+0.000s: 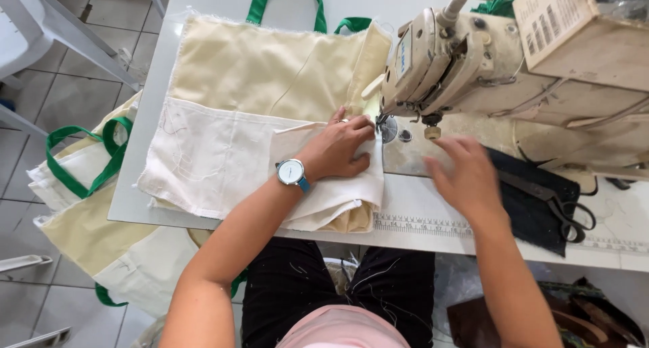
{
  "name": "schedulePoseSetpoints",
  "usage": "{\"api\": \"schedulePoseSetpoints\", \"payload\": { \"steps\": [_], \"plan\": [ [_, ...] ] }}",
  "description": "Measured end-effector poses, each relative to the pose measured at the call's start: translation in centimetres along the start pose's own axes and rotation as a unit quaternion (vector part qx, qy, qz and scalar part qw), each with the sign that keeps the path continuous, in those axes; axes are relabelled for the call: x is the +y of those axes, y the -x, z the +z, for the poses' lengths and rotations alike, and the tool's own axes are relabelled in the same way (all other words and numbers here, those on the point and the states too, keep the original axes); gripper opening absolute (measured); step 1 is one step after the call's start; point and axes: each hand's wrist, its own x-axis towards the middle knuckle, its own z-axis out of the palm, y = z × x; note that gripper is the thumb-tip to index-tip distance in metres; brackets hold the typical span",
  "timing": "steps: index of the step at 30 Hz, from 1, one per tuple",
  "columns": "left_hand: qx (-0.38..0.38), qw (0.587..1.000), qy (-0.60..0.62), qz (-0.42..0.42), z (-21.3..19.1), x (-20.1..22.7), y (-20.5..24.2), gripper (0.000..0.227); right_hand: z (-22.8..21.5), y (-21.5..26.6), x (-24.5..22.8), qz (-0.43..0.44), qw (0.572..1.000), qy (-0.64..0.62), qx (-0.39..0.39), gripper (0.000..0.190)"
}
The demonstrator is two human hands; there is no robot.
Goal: A person is aligning fabric components for a bag at a sewing machine and using scissors to trim excess material.
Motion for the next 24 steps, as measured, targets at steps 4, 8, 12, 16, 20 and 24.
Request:
{"api": "schedulePoseSetpoints", "payload": {
  "steps": [4,8,12,16,20,24],
  "plan": [
    [-0.004,1.0,-0.006,0.008,-0.9,0.5,-0.2,0.044,4.4,-4.5,-2.7,-0.066,0.995,0.065,-0.041,0.043],
    [-0.013,1.0,-0.009,0.003,-1.3,0.6,-0.1,0.043,8.0,-5.3,-2.7,-0.114,0.985,0.097,0.08,0.006],
    [-0.027,1.0,0.009,-0.002,-1.7,0.8,-0.3,0.042,4.9,-5.2,-3.1,-0.004,0.988,-0.049,-0.144,0.032],
    [-0.036,0.999,0.017,-0.003,-1.6,0.6,-0.4,0.042,5.8,-5.0,-1.1,0.147,0.923,-0.325,-0.141,0.038],
    [-0.042,0.999,0.019,-0.005,-1.5,0.7,-0.5,0.041,11.8,-5.5,0.7,0.292,0.63,-0.716,-0.069,0.036],
    [-0.043,0.999,0.019,-0.009,-2.0,0.7,-0.7,0.04,12.2,-6.0,-0.9,0.335,0.43,-0.838,0.027,0.02]
  ]
}}
